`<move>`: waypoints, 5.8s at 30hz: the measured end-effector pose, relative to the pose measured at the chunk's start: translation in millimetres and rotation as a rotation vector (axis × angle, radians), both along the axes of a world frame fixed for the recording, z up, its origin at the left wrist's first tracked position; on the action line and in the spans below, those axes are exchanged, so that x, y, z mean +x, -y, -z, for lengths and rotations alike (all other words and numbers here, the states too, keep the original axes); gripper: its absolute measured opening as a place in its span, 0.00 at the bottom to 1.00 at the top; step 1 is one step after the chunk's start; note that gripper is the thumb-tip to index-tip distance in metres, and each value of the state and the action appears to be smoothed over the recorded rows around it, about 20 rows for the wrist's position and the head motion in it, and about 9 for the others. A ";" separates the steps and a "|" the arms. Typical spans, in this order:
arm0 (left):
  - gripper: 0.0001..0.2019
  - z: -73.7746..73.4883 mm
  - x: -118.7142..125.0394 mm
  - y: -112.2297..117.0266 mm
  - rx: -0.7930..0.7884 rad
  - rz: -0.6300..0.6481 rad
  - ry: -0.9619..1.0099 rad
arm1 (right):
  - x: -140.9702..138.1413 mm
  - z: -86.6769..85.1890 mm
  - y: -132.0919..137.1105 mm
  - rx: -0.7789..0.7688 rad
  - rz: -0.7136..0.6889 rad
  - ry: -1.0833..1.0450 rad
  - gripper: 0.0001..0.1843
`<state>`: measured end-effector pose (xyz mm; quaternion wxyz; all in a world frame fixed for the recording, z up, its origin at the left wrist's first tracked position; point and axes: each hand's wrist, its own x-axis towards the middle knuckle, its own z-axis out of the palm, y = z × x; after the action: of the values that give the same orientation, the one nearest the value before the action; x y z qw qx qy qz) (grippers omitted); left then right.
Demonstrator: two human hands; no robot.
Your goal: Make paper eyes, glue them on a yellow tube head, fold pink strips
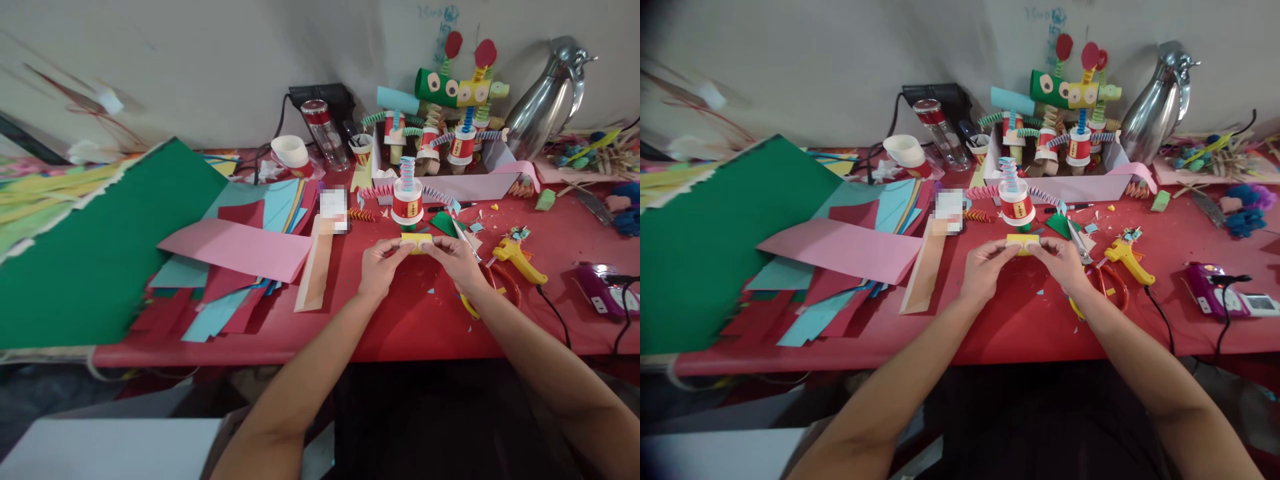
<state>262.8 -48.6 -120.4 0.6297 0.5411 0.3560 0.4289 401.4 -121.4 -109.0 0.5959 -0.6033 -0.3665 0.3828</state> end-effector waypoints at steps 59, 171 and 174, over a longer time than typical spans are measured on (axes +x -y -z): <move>0.18 2.7 -1.3 -10.0 -0.067 0.148 0.055 | 9.9 18.3 -3.7 0.092 0.031 0.071 0.10; 0.17 -14.2 -7.8 -7.2 -0.234 0.318 0.126 | 59.1 -13.4 147.5 -0.507 0.056 0.714 0.34; 0.17 -22.0 -11.4 -8.3 -0.394 0.317 0.288 | 50.6 -17.3 148.5 -0.400 -0.007 0.479 0.42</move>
<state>251.4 -40.2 -98.4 0.8259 0.3907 0.2504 0.3203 452.0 -269.9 -91.8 0.3609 -0.7804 -0.4160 0.2962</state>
